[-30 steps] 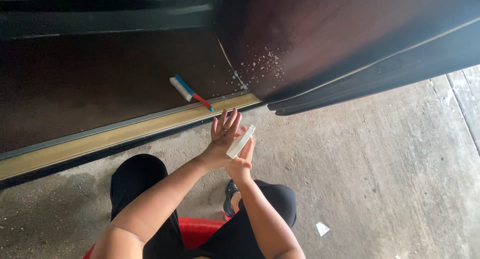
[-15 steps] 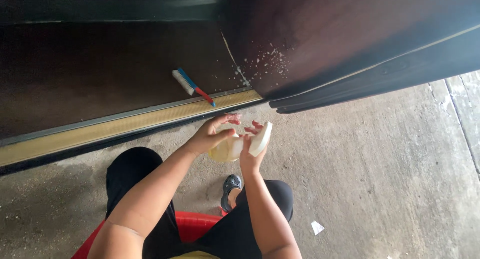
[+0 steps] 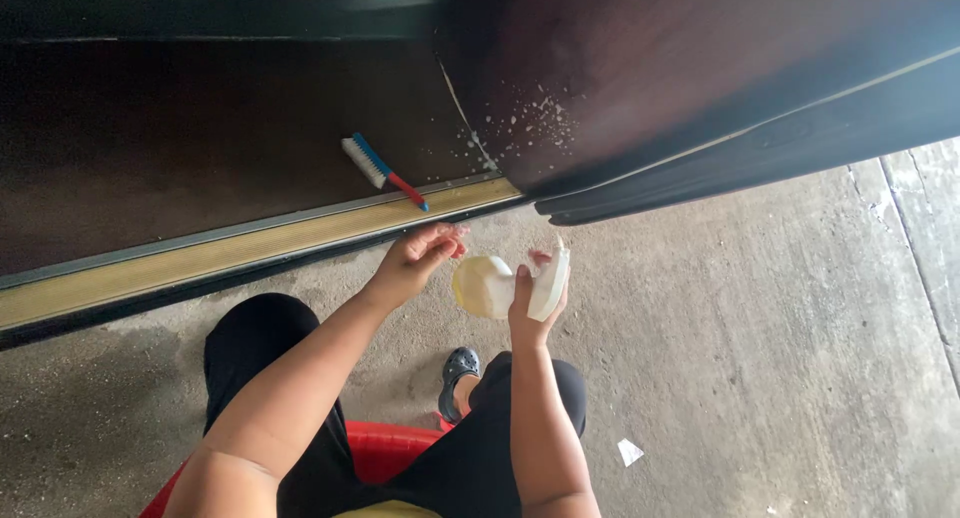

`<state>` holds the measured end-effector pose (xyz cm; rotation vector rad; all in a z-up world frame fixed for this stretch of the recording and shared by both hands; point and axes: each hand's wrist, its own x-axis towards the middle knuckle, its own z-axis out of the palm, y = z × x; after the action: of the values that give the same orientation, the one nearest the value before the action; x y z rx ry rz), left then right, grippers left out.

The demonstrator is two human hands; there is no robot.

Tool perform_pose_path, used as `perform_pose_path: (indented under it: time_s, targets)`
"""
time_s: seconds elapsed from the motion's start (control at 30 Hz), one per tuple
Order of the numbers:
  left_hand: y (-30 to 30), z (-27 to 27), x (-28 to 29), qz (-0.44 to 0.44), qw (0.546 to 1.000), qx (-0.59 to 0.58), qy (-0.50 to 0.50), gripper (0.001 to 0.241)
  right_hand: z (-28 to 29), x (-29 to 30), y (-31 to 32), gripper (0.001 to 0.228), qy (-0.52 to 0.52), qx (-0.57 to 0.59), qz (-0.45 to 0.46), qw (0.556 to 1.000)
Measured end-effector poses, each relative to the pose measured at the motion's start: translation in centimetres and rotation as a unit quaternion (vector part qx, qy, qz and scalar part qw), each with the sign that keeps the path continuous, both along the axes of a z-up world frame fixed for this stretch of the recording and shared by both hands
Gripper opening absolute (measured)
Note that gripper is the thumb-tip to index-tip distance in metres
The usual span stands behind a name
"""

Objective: Cleaning the interior door panel and floor area of a vehicle using a spray and brush.

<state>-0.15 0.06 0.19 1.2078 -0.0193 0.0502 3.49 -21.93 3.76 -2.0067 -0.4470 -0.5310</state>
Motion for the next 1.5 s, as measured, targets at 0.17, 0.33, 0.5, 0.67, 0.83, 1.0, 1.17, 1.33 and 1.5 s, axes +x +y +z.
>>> perform_pose_path:
  time_s: [0.17, 0.33, 0.5, 0.67, 0.83, 1.0, 1.17, 1.33, 1.5]
  targets:
    - [-0.3, -0.2, 0.0, -0.012, 1.000, 0.006, 0.000, 0.037, 0.3, -0.4, -0.2, 0.026, 0.133, -0.011, -0.110, 0.985]
    - [-0.3, -0.2, 0.0, -0.008, 1.000, 0.013, -0.007, 0.039, 1.8, -0.2, 0.6, 0.035, -0.068, 0.005, -0.001, 0.998]
    - [-0.3, -0.3, 0.0, -0.006, 1.000, 0.008, 0.013, 0.040, 0.6, -0.4, -0.9, 0.021, 0.102, 0.013, -0.126, 0.987]
    - [-0.1, 1.2, -0.2, -0.017, 0.998, 0.033, 0.056, 0.041, 1.6, -0.3, -0.5, 0.031, -0.080, -0.070, -0.073, 0.992]
    - [-0.2, 1.4, 0.0, -0.021, 0.997, 0.012, 0.071, 0.041, 2.4, -0.7, 0.0, 0.023, 0.024, 0.051, -0.096, 0.994]
    - [-0.3, 1.7, -0.1, -0.023, 0.995, 0.061, 0.078, 0.041, 2.4, -0.4, -0.2, 0.022, -0.062, -0.110, -0.092, 0.988]
    - [-0.3, 1.2, -0.1, -0.023, 0.997, 0.024, 0.065, 0.041, 1.4, -0.5, -0.6, 0.027, 0.035, -0.016, -0.117, 0.992]
    - [-0.3, 0.7, -0.1, -0.021, 0.997, 0.046, 0.050, 0.042, 2.0, -0.3, 0.3, 0.026, -0.046, -0.028, -0.053, 0.997]
    - [-0.3, 0.1, -0.2, -0.016, 0.998, 0.014, 0.060, 0.044, 1.3, -0.6, -0.6, 0.030, 0.003, -0.033, -0.106, 0.994]
